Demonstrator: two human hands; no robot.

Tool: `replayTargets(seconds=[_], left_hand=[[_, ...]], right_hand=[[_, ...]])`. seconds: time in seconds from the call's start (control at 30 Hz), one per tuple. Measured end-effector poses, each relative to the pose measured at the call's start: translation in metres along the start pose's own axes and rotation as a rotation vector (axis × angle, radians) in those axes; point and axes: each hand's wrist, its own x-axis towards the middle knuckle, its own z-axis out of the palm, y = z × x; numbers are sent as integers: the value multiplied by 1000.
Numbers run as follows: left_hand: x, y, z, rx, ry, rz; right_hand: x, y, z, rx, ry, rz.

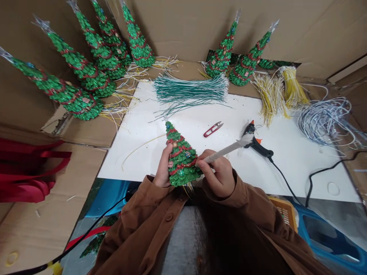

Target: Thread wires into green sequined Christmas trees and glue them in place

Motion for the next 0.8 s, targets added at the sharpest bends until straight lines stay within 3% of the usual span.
replayTargets(seconds=[0.2,0.37,0.53,0.7,0.8], left_hand=[[2,-2,-3,12,2,15],[1,-6,-2,-6,14,46],[1,-3,-2,-2,13,34],[1,-6,-13,-18,-29,9],[1,-9,-20,-27,-53,87]], right_hand=[[1,2,-3,24,-11,21],[1,1,-2,-8,19,-42],[6,-1,-5,-23,-42,-115],[7,0,0,30,-52,-184],[6,8,1,140,-3,-76]])
